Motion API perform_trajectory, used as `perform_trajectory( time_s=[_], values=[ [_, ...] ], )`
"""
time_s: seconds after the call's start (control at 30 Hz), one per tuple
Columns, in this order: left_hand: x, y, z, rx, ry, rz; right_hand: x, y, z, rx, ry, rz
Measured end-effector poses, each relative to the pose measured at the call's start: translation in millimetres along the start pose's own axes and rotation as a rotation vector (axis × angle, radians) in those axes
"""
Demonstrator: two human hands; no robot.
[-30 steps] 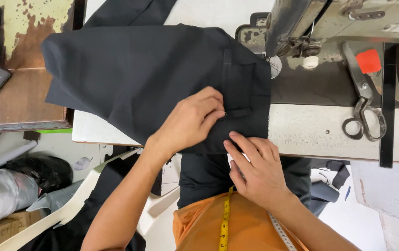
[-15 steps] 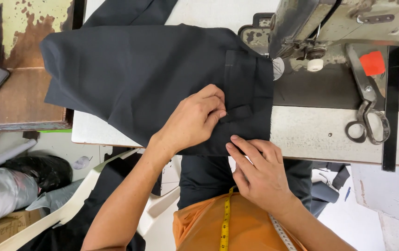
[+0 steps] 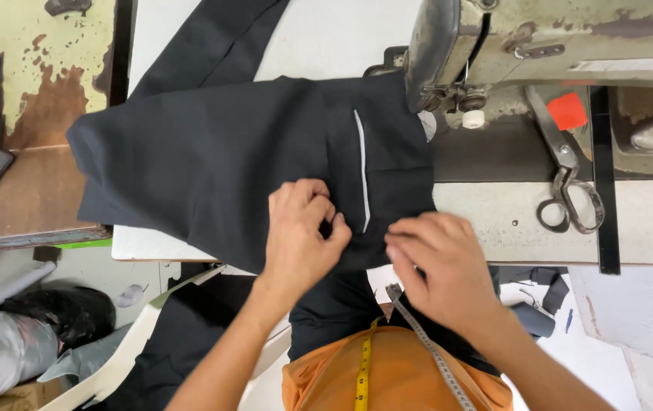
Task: Trimming excess fabric and loose threads from a pair of black trousers using scissors at a sewing workstation
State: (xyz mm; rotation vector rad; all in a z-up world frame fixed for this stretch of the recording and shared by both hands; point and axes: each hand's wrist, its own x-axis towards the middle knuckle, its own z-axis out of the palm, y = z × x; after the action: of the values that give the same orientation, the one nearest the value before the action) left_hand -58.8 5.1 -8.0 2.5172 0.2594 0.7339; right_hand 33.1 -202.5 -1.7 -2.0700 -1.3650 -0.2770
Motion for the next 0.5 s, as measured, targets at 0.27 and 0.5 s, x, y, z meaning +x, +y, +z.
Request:
perform_trajectory(
  time_s=[0.27,0.5],
  values=[
    [10,31,-11,-0.022,-0.080,0.097,41,15,15,-0.211,-0.135,-0.010],
    [28,-8,-12,0.145,-0.257,0.280,31,23,10,-0.246,-0.256,0.045]
  ],
)
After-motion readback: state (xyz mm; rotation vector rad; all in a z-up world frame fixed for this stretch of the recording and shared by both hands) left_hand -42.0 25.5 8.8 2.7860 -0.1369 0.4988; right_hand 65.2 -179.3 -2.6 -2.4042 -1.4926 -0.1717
